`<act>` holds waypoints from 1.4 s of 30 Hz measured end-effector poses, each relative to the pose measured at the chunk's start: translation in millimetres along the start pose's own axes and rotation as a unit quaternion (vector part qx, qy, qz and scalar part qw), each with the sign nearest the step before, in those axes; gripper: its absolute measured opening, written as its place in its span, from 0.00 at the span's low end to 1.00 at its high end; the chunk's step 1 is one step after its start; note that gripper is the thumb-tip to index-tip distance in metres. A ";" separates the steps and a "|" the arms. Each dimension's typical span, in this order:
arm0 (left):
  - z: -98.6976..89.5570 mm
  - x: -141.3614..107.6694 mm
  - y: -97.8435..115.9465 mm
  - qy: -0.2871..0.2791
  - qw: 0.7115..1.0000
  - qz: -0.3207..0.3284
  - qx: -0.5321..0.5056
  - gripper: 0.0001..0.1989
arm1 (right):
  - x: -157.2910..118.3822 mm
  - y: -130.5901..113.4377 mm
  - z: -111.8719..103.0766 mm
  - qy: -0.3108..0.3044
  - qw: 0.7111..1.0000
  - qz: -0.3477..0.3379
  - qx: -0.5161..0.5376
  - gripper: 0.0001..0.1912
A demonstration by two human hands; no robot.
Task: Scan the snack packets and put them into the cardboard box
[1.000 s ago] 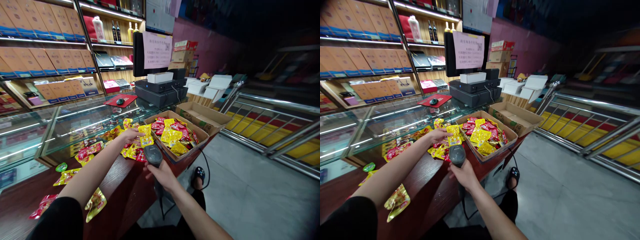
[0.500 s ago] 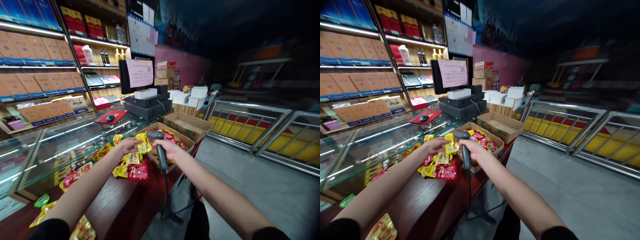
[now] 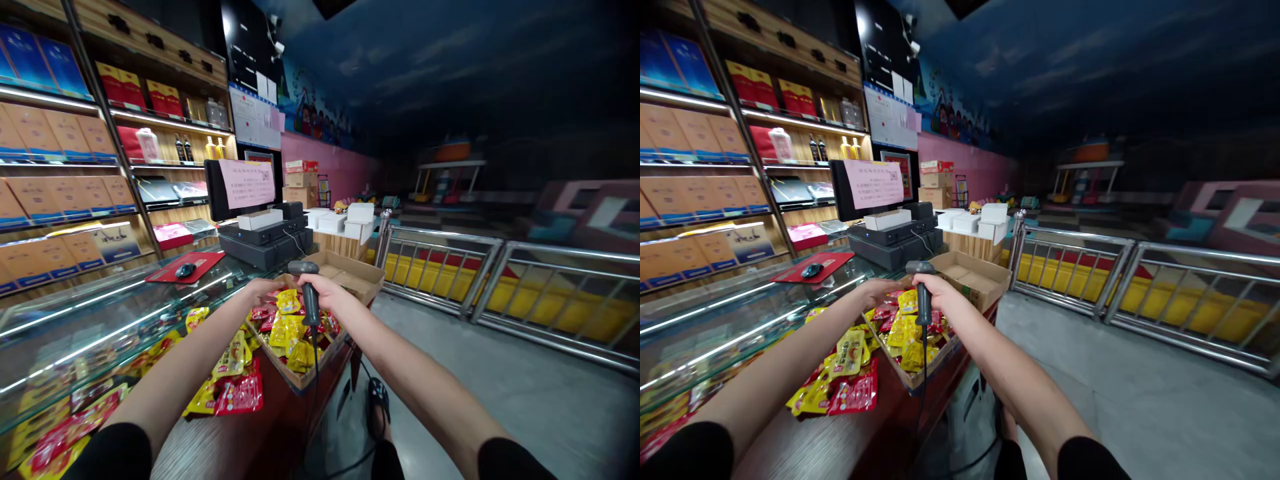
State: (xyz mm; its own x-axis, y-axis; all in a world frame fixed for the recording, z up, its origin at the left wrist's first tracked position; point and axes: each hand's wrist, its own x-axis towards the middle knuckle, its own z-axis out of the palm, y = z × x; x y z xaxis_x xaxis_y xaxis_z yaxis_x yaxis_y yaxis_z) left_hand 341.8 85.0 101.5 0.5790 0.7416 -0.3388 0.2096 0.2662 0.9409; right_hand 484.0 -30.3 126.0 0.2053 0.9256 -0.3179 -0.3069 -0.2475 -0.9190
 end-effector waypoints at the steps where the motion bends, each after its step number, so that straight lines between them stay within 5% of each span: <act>1: -4.3 -5.9 -2.3 0.012 1.000 -0.020 -0.001 0.18 | -1.4 3.9 3.3 -0.010 1.000 0.010 0.006 0.03; 6: -41.2 -46.9 -20.0 0.020 0.999 -0.036 -0.011 0.22 | -5.4 28.6 33.9 -0.056 0.997 0.045 0.031 0.03; 11: -87.7 -87.9 -54.0 0.095 0.994 -0.048 -0.034 0.23 | -3.2 61.9 78.8 -0.097 0.992 0.080 0.031 0.04; 17: -119.8 -115.2 -102.2 0.139 0.982 -0.045 -0.116 0.19 | -0.8 112.0 122.7 -0.082 0.990 0.113 0.008 0.05; 24: -109.2 -109.9 -153.5 0.208 0.974 0.021 -0.084 0.19 | 7.1 161.0 140.0 0.000 0.999 0.050 0.003 0.05; 30: -99.8 -103.0 -181.0 0.250 0.965 0.079 -0.027 0.21 | 14.2 179.4 137.0 0.028 0.998 0.027 0.042 0.07; 35: -95.3 -117.3 -184.7 0.265 0.957 0.111 0.043 0.22 | 2.3 180.7 132.4 -0.010 0.995 0.041 0.092 0.09; 40: -79.5 -142.1 -176.9 0.160 0.974 0.157 0.037 0.19 | -12.8 186.3 135.4 -0.095 0.983 0.057 0.149 0.13; 42: -79.4 -147.8 -178.6 0.181 0.973 0.143 0.008 0.16 | -16.9 188.8 136.1 -0.119 0.981 0.043 0.146 0.13</act>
State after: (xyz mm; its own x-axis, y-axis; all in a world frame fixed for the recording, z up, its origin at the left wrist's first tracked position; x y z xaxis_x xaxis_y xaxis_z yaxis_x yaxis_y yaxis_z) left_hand 156.3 -23.3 -16.4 0.3009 0.9529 -0.0373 0.0945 0.0091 0.9955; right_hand 296.1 -53.7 -10.3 -0.0455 0.9541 -0.2962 -0.5741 -0.2676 -0.7738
